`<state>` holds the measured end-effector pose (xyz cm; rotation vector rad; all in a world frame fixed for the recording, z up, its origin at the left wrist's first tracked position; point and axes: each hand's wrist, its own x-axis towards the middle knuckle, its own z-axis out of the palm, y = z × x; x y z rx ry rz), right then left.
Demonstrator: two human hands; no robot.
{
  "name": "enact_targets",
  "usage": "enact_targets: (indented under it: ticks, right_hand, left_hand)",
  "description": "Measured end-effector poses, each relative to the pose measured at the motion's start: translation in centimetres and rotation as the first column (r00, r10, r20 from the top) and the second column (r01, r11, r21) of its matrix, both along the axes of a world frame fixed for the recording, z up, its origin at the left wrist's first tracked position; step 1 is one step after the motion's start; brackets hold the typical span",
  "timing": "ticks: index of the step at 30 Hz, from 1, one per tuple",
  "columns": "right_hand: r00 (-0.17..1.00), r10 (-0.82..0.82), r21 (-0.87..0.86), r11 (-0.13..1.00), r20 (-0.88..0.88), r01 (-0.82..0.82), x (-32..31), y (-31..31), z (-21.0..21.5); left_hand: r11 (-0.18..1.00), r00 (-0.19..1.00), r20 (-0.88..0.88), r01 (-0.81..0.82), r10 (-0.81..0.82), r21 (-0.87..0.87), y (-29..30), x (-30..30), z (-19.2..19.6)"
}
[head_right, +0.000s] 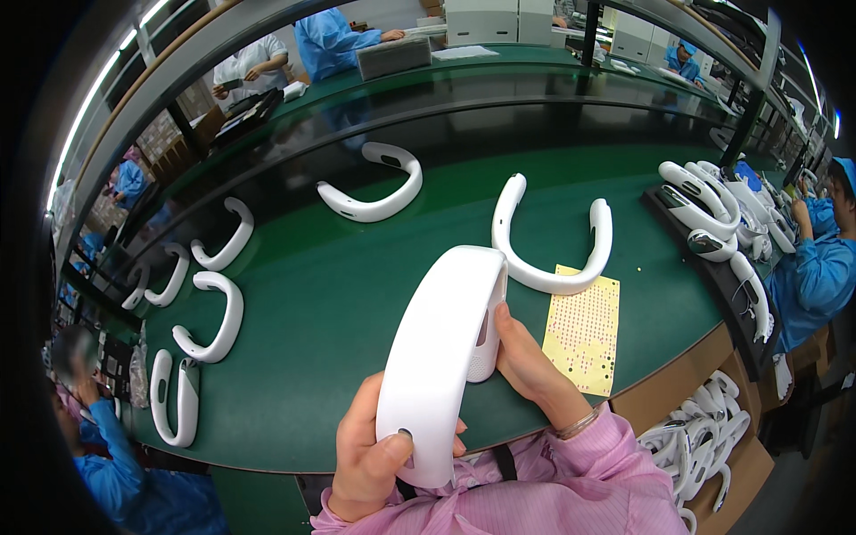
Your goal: Inspecting, cleaning, and organizing neck massager devices on a factory assembly line.
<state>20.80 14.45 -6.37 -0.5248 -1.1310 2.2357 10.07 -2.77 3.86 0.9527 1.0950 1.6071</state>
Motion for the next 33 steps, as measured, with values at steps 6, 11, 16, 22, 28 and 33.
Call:
enact_targets:
  ticks: [6,11,16,22,28,33]
  right_hand:
    - [1.0,0.004,-0.022,1.0,0.009,-0.004,0.1,-0.2,0.4]
    - [1.0,0.012,-0.043,0.999,0.026,-0.011,0.0,-0.2,0.5]
    - [1.0,0.006,-0.047,0.999,-0.006,-0.006,0.5,0.0,0.1]
    - [0.985,0.171,0.447,0.879,0.024,-0.164,3.6,0.2,2.4]
    - [0.964,0.042,0.655,0.726,0.264,-0.211,5.4,-3.3,10.3]
    - [0.938,0.187,0.608,0.72,0.293,-0.334,5.3,-3.7,12.4]
  left_hand:
    - [1.0,0.999,-0.029,-0.019,0.019,0.003,-0.1,0.0,-0.3]
    - [0.998,0.998,-0.02,-0.057,0.057,0.016,-0.7,0.1,-0.5]
    - [0.991,0.989,0.089,-0.119,0.115,0.053,-2.0,0.1,-1.4]
    - [0.888,0.921,0.294,0.102,-0.255,0.449,-1.3,-4.4,-4.6]
    - [0.885,0.834,0.344,-0.466,0.432,0.018,1.3,-5.3,-6.1]
    - [0.912,0.802,0.435,-0.353,0.41,-0.208,3.0,-5.1,-8.4]
